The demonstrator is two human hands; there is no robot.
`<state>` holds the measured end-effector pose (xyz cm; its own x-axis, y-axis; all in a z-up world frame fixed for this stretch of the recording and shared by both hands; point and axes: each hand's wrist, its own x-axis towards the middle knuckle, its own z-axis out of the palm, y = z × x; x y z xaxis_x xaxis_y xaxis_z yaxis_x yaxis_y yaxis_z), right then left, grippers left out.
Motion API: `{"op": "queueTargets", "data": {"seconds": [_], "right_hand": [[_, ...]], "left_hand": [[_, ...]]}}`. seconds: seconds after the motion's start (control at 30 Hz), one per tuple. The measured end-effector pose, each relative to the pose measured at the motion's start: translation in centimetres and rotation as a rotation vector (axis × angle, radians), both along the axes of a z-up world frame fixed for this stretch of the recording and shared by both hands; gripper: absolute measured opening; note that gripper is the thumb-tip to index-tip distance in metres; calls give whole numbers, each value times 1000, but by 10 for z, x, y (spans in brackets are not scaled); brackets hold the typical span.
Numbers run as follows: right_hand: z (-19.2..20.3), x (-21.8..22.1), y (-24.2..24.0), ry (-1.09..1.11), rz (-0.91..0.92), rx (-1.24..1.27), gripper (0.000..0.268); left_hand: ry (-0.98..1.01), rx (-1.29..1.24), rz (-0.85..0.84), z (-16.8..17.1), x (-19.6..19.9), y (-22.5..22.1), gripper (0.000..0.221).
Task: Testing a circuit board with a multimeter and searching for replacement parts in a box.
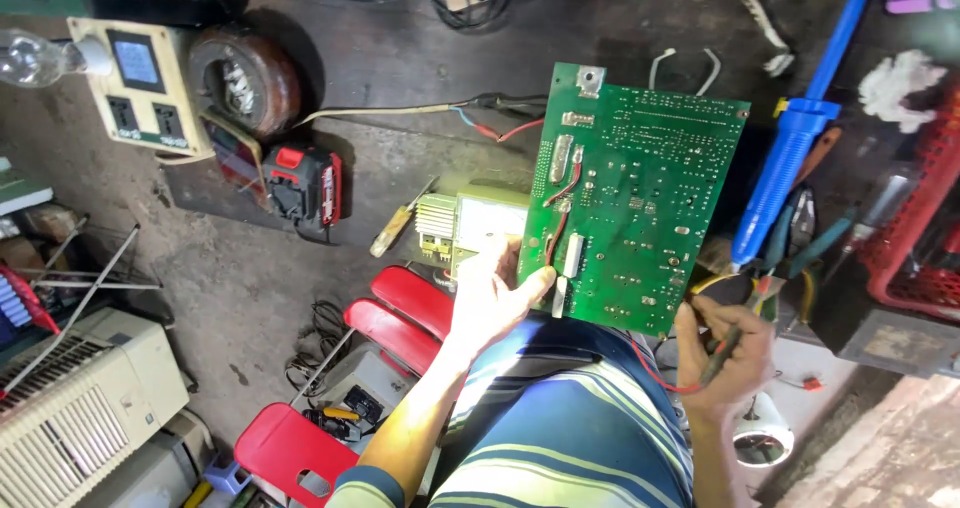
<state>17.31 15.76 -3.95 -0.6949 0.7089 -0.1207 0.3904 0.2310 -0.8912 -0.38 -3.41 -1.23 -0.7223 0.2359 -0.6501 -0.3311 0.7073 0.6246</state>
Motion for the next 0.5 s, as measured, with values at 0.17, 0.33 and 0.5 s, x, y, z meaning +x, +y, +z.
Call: {"op": "queueTargets", "data": {"seconds": [0.17, 0.33, 0.5], "right_hand": [[-8, 0, -10, 43, 88, 89, 24], [-4, -7, -26, 33, -35, 78, 24], [0, -9, -32, 9, -60, 122, 31]], "left_hand": [[-92, -38, -2, 2, -15, -16, 41], [-115, 75, 18, -4, -18, -23, 30], [-217, 177, 104, -3, -19, -23, 30]]}}
